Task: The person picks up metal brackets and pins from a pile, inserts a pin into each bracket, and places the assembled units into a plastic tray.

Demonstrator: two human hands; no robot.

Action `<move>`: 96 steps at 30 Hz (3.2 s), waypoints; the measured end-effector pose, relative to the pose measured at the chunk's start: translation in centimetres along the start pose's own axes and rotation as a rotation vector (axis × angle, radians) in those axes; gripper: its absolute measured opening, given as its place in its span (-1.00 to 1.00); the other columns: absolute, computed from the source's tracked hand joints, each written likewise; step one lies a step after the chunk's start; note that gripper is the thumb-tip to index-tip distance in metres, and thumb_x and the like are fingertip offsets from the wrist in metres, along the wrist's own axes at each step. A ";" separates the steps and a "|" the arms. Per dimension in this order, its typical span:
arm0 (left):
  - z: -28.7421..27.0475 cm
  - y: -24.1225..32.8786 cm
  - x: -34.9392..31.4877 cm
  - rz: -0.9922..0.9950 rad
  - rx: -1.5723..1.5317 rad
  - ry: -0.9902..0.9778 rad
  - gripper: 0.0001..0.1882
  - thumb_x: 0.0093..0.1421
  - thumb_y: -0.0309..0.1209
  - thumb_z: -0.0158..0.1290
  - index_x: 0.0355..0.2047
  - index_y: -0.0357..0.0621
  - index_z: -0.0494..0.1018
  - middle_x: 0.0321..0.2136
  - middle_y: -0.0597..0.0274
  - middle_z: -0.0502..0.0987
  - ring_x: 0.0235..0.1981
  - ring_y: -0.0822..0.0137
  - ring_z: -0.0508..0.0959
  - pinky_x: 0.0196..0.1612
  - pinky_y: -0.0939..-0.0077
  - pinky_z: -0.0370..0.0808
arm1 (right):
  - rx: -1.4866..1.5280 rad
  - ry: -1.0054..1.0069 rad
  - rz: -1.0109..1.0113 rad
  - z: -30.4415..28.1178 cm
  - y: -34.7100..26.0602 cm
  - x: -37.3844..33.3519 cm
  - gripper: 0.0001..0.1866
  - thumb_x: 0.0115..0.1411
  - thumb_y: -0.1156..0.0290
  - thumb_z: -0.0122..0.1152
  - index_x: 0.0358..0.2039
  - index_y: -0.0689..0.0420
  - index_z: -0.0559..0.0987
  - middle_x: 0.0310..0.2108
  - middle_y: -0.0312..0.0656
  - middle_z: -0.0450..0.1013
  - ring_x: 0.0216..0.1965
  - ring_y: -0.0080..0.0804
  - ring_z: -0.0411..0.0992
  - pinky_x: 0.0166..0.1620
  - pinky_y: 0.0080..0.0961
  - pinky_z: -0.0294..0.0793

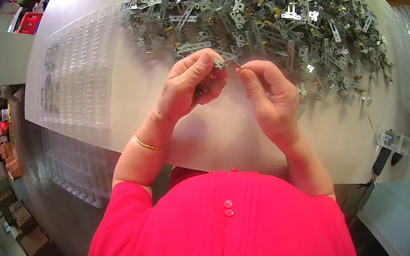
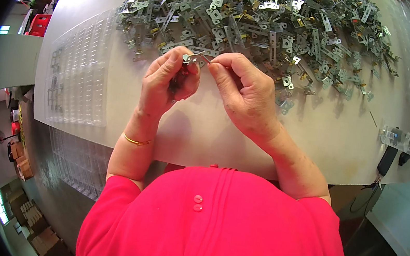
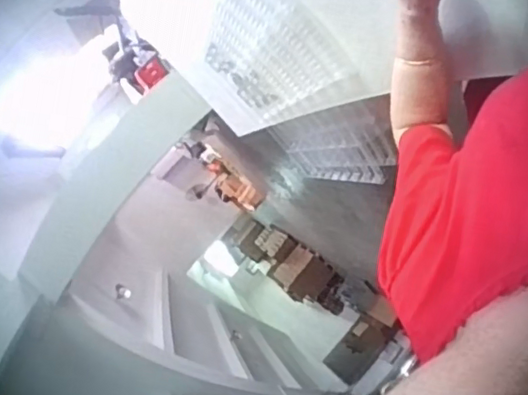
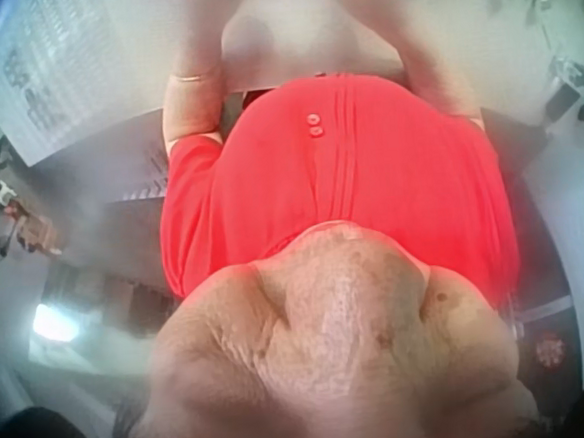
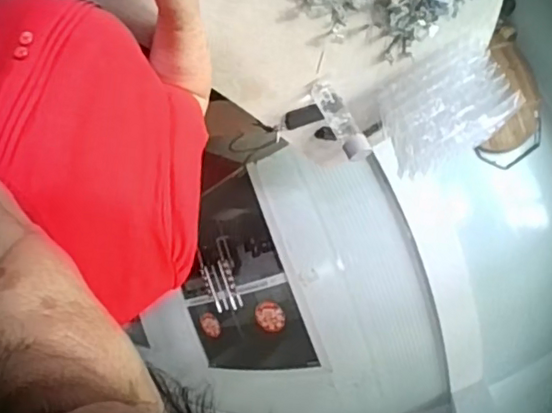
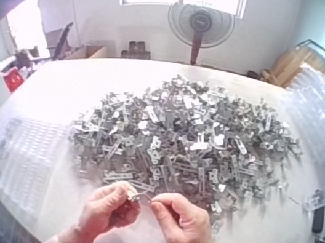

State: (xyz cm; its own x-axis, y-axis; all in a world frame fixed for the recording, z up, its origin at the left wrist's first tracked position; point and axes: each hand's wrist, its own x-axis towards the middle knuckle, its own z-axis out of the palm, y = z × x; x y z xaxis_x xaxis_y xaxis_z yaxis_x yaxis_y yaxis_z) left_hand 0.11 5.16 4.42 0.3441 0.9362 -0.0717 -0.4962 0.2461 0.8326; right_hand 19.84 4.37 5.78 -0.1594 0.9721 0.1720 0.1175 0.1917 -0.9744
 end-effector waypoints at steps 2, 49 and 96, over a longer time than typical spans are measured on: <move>0.1 0.2 0.0 0.000 0.048 0.000 -0.58 0.50 -0.12 -0.12 -0.23 -0.24 0.49 -0.58 0.32 0.43 -0.68 0.57 0.26 -0.63 0.66 0.16 | -0.005 0.004 0.002 0.0 0.1 0.0 -0.94 0.34 0.47 0.25 -0.22 0.17 0.59 -0.52 -0.44 0.40 -0.51 -0.78 0.24 -0.46 -0.69 0.29; 1.6 0.4 -0.3 0.083 0.467 -0.036 -0.56 0.46 -0.16 -0.04 0.09 -0.31 0.42 -0.26 0.08 0.64 -0.30 0.36 0.65 -0.22 0.53 0.47 | 0.123 0.049 0.003 -1.2 0.2 0.8 -0.90 0.39 0.51 0.16 -0.11 0.17 0.53 -0.26 -0.37 0.51 -0.27 -0.67 0.49 -0.19 -0.66 0.56; -0.2 -0.6 0.7 0.149 0.089 -0.127 -0.61 0.29 -0.55 0.17 0.11 -0.20 0.40 -0.24 0.24 0.49 -0.27 0.38 0.57 -0.18 0.44 0.56 | 0.083 0.062 -0.165 -1.3 -0.2 1.1 -0.90 0.37 0.54 0.17 -0.13 0.14 0.55 -0.30 -0.31 0.51 -0.28 -0.64 0.42 -0.19 -0.61 0.43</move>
State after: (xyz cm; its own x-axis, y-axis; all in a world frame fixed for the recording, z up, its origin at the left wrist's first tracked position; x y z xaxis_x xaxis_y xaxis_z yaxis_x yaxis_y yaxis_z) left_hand 0.51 5.72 3.75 0.3726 0.9201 0.1209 -0.4788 0.0790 0.8744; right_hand 20.93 5.54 6.34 -0.1093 0.9352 0.3369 0.0134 0.3403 -0.9402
